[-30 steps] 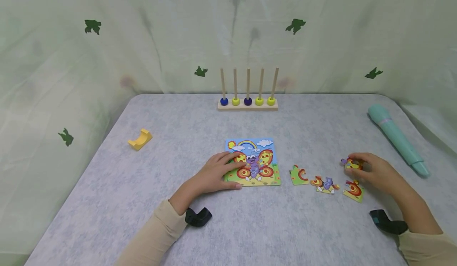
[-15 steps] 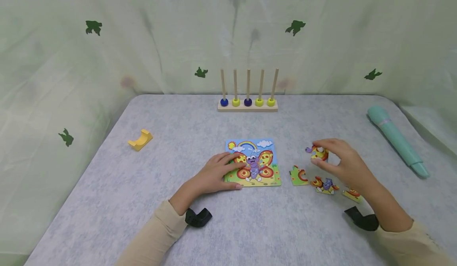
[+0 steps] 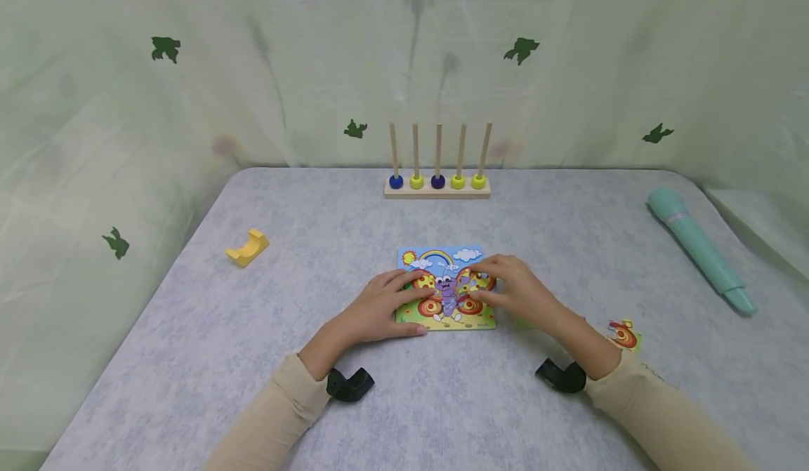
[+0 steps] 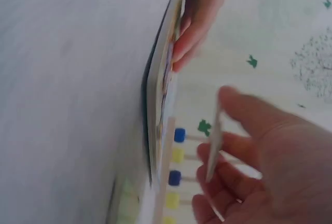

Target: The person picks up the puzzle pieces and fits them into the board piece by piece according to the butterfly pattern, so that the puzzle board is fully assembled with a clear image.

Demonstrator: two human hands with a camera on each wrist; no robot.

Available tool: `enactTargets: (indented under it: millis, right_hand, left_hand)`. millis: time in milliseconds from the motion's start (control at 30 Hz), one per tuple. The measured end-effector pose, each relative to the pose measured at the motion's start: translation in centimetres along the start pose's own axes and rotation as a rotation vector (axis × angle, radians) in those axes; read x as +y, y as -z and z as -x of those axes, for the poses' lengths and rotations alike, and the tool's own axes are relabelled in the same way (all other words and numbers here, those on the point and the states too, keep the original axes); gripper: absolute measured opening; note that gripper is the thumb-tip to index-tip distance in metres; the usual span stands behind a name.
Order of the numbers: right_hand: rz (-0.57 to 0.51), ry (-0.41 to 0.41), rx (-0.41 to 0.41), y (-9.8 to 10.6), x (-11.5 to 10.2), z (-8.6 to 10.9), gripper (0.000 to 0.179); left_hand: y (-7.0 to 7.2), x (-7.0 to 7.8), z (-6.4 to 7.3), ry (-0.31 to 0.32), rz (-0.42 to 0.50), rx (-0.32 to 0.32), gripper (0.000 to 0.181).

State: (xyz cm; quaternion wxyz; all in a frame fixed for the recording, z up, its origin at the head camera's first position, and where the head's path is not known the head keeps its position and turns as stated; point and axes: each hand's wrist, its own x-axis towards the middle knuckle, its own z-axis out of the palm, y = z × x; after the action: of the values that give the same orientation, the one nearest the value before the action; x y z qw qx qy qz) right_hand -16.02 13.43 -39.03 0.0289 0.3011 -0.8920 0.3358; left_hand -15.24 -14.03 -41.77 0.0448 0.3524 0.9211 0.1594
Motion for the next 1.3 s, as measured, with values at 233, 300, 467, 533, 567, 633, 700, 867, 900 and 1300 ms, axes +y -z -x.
enactTargets:
  millis: [233,300,467,533,567,633,700,867,900,1300]
  right_hand:
    - [-0.006,-0.037,-0.079,-1.6,0.9,-1.4,0.039]
    - [-0.008,-0.046,-0.099,-1.8,0.9,-1.6,0.04]
    - [-0.018,-0.067,-0.124,-2.2,0.9,-2.0,0.04]
    - [-0.03,-0.074,-0.127,-2.3,0.9,-2.1,0.039]
    - [-0.039,-0.076,-0.128,-2.3,0.9,-2.2,0.039]
    - [-0.052,-0.082,-0.135,-2.2,0.9,-2.2,0.039]
    - [-0.059,-0.088,-0.142,-2.2,0.9,-2.3,0.039]
    - [-0.031,-0.091,-0.158,-2.1,0.9,-2.3,0.04]
    - [-0.02,-0.094,-0.158,-2.1,0.9,-2.3,0.04]
    - [0.071,-0.08,-0.157,-2.0,0.9,-2.2,0.041]
  left_hand:
    - [0.0,0.5,-0.2,0.018,-0.005,0.012,0.062]
    - [0.1,0.6,-0.3,0.008,-0.002,0.023,0.061]
    - [0.1,0.8,-0.5,-0.025,0.011,0.035,0.058]
    - [0.1,0.9,-0.6,-0.02,0.01,0.031,0.057]
    - [0.1,0.9,-0.6,-0.014,0.008,0.028,0.057]
    - [0.1,1.0,-0.7,-0.002,0.003,0.023,0.058]
    - [0.1,1.1,-0.8,0.006,-0.016,0.015,0.06]
    - [0.2,1.7,-1.4,0.015,-0.1,-0.025,0.067]
    - [0.3,1.9,-1.6,0.019,-0.117,-0.035,0.067]
    - [0.9,3.2,-2.5,0.071,-0.211,-0.073,0.059]
